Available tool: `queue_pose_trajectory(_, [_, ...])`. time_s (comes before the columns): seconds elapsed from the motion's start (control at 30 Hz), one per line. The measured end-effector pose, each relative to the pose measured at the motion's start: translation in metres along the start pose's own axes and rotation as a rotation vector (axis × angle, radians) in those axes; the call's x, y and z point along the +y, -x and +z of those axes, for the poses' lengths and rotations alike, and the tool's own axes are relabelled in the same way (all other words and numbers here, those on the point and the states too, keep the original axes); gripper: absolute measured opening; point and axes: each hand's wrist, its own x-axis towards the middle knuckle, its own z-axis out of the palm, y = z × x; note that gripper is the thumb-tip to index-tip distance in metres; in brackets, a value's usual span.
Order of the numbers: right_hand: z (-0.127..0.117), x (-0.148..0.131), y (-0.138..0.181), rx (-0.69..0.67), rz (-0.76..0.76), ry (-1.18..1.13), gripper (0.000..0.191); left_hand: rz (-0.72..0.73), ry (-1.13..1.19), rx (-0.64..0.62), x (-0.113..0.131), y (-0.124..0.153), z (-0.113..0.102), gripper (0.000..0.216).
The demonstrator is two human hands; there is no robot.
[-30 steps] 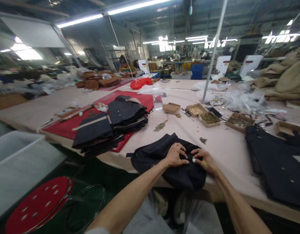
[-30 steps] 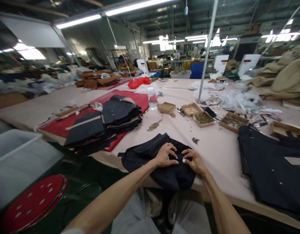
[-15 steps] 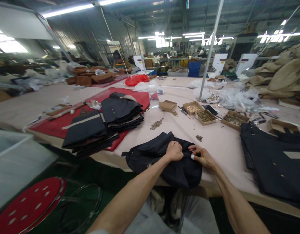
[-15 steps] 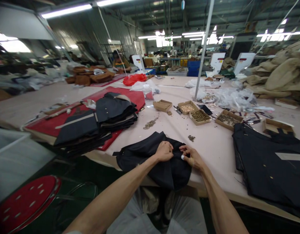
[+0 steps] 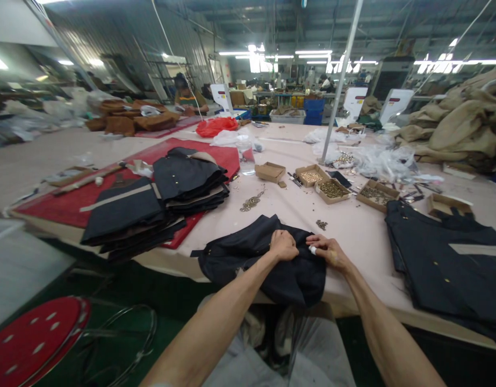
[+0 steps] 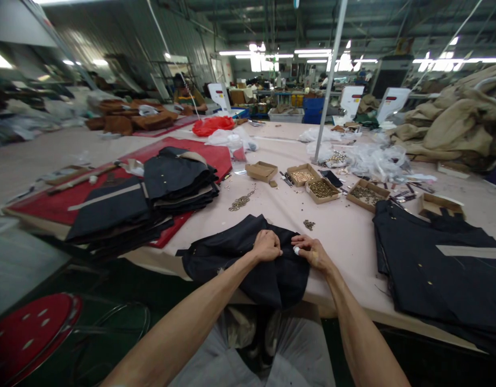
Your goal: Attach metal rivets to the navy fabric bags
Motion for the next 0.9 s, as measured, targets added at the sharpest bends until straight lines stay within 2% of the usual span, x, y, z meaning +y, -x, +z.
queue_pose_trajectory(0.27, [0.013, 0.003, 0.002, -0.006, -0.04, 0.172, 0.011, 0.017, 0.01, 0.04, -0.001, 0.003, 0.004, 0.009])
queue_pose_trajectory(0.43, [0.014, 0.005, 0.0, -0.002, -0.052, 0.197, 0.014, -0.007, 0.028, 0.063, 0.001, 0.002, 0.007, 0.028])
queue_pose_trajectory(0.67, [0.02, 0.006, -0.003, 0.042, -0.023, 0.199, 0.008, -0.081, -0.022, 0.092, 0.009, -0.004, 0.013, 0.04])
queue_pose_trajectory(0.8, [0.02, 0.008, -0.004, 0.076, 0.007, 0.187, 0.033, -0.093, -0.043, 0.082, 0.008, -0.007, 0.013, 0.047])
queue_pose_trajectory(0.9, [0.017, 0.012, -0.005, 0.064, -0.006, 0.195, 0.032, -0.096, -0.045, 0.093, 0.006, -0.009, 0.016, 0.049])
